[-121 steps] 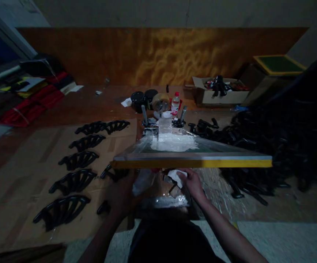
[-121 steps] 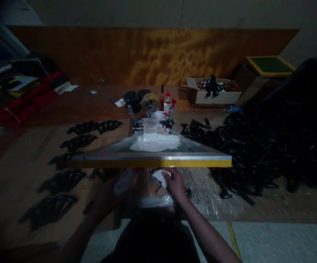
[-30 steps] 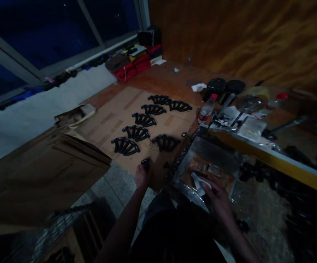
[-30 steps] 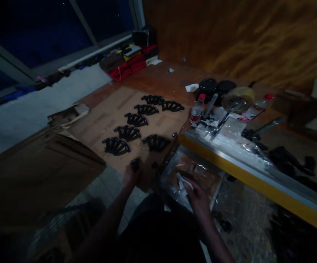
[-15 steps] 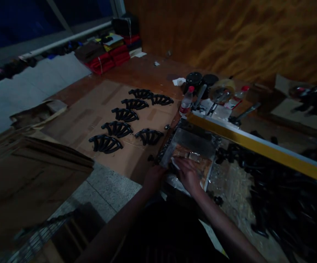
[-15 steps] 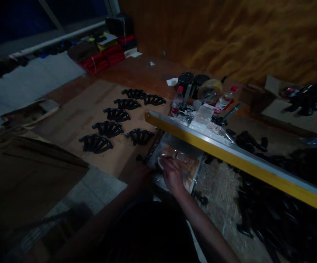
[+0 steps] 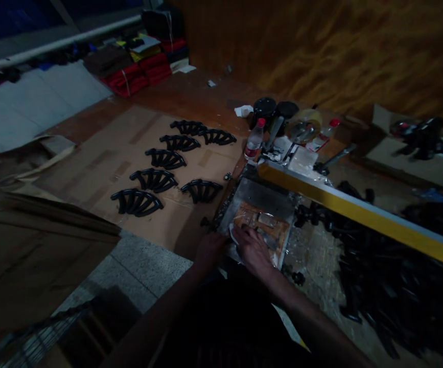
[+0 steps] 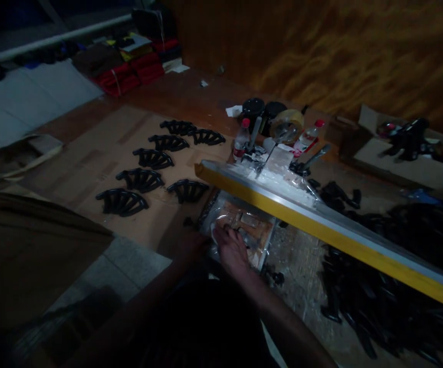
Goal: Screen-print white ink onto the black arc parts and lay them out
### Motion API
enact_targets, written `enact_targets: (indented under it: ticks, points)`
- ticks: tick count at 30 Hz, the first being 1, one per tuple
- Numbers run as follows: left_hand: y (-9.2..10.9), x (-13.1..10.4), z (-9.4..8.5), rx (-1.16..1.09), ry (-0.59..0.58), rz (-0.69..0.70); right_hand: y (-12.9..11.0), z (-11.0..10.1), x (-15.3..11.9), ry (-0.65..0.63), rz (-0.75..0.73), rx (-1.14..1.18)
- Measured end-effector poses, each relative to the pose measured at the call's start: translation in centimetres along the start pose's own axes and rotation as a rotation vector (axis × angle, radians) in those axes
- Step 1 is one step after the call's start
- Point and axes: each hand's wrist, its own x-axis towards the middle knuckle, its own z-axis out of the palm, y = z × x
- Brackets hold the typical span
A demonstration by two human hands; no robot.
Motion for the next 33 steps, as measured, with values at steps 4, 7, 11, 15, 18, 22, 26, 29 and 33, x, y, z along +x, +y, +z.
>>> enact_targets:
  ticks: [4,7,11,15,18,22,26,29,33]
  points:
    - [0.1,0.0,-0.1,0.022,-0.006,-0.011,0.0,0.4,-0.2,-0.003,0.014,0.015]
    - [0.3,0.1,-0.1,0.017,-0.027,-0.028,0.3,0.0,-2.0,-0.014,0.033,0.070]
    - [0.3,0.2,-1.0,-0.043,-0.051,-0.057,1.3,-1.5,-4.1,0.052,0.114,0.364]
    - [0.9,0.9,-2.5,-0.164,-0.093,-0.106,2.6,-3.6,-5.8,0.137,0.504,0.877]
    - [3.2,2.5,-2.9,-0.253,-0.136,-0.078,2.7,-5.2,-7.1,0.181,0.710,1.178]
    - [8.0,6.2,-2.5,-0.497,-0.162,0.211,1.2,-7.6,-8.1,0.178,0.777,1.470]
    - [9.4,9.5,-3.4,-0.646,-0.131,0.374,-0.7,-9.2,-7.4,0.259,0.830,1.532]
    - [5.5,10.5,-5.1,-0.571,0.006,0.098,-1.1,-9.1,-6.2,0.252,0.880,1.550]
    - [-3.5,10.6,-6.5,-0.399,0.181,-0.477,-0.6,-7.9,-4.6,0.248,0.955,1.546]
